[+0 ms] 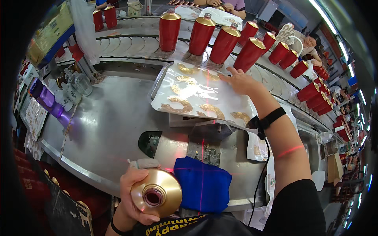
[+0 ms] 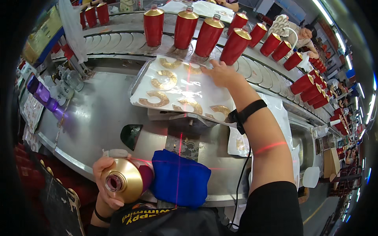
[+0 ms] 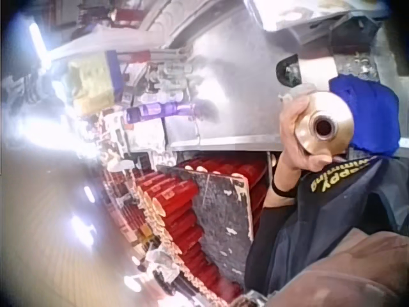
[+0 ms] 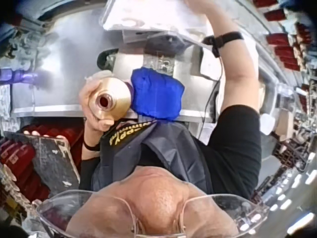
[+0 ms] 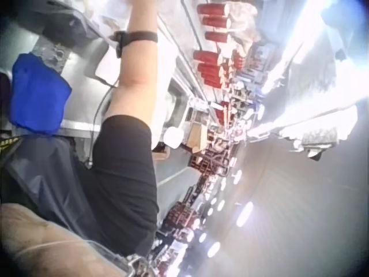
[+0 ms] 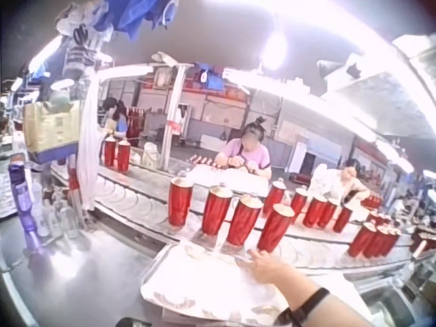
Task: Applying labels and seals to red and gold liquor bottles on an assembly line.
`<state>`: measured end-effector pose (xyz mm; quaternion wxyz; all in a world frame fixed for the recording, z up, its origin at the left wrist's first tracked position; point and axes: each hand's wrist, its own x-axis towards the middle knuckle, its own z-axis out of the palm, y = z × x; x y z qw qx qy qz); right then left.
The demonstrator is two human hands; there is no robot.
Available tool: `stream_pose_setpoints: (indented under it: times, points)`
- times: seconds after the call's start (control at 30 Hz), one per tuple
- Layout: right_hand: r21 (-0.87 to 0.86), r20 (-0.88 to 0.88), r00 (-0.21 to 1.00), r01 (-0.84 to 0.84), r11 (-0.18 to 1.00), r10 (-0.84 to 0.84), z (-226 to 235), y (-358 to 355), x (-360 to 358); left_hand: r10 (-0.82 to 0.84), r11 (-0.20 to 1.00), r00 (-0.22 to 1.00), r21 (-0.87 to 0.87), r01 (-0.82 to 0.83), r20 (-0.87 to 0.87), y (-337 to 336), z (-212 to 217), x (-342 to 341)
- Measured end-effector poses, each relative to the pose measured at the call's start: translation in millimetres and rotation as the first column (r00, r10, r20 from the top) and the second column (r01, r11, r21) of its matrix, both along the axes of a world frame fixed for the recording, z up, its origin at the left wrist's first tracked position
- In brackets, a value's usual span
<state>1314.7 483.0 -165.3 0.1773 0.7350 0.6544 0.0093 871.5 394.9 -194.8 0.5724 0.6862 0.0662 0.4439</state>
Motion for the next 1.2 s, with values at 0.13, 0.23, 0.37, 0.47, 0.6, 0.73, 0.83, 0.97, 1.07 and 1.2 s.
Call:
stream_pose_setpoints:
  times: [0.13, 0.23, 0.37, 0.47, 0.6, 0.73, 0.83, 0.97, 1.07, 1.2]
  points:
    - [-0.029, 0.041, 0.99, -0.137, 0.99, 0.138, 3.1, -12.4, -20.4, 0.011, 0.997, 0.998, -0.079, -0.006, 0.058, -2.1, -1.4, 3.7]
    - [0.003, 0.002, 0.988, -0.154, 0.988, 0.154, -2.4, -25.9, -15.7, 0.002, 0.992, 0.999, -0.123, 0.003, 0.035, -1.3, 0.5, 3.7]
    - [-0.019, -0.006, 0.985, -0.17, 0.985, 0.17, 2.2, -53.3, -15.6, -0.051, 0.997, 0.997, -0.053, 0.054, 0.059, 1.3, -4.3, 1.9]
    - [-0.025, -0.121, 0.975, -0.189, 0.982, 0.185, 11.5, -78.7, -11.4, -0.027, 0.988, 0.998, -0.153, 0.036, 0.062, -4.0, -7.2, 1.2]
    - [0.335, -0.327, 0.918, -0.108, 0.936, 0.223, 8.9, -91.0, 24.9, -0.034, 0.977, 0.993, -0.205, 0.057, 0.116, -6.4, -6.0, 5.9]
    - [0.078, -0.258, 0.916, 0.336, 0.939, -0.306, 6.6, -70.4, 7.5, 0.054, 0.97, 0.996, -0.241, -0.037, 0.066, -12.2, -4.7, 5.7]
    - [-0.027, -0.219, 0.908, 0.361, 0.932, -0.358, -2.9, -70.1, 22.3, 0.09, 0.981, 0.995, -0.179, -0.08, 0.048, -10.4, -3.6, 9.9]
    - [-0.047, -0.566, 0.704, 0.491, 0.87, -0.429, -0.5, -75.7, 22.8, 0.147, 0.973, 0.989, -0.181, -0.144, 0.004, -8.6, -1.8, 5.5]
    - [0.045, -0.743, 0.591, 0.511, 0.858, -0.313, -10.7, -103.7, 50.1, 0.022, 0.989, 0.999, -0.15, -0.015, 0.048, -4.1, -3.3, 8.0]
    - [0.094, -0.859, 0.407, 0.722, 0.686, -0.311, -23.8, -141.0, 64.8, 0.047, 0.998, 0.998, -0.042, -0.046, 0.034, -10.8, -8.0, 0.7]
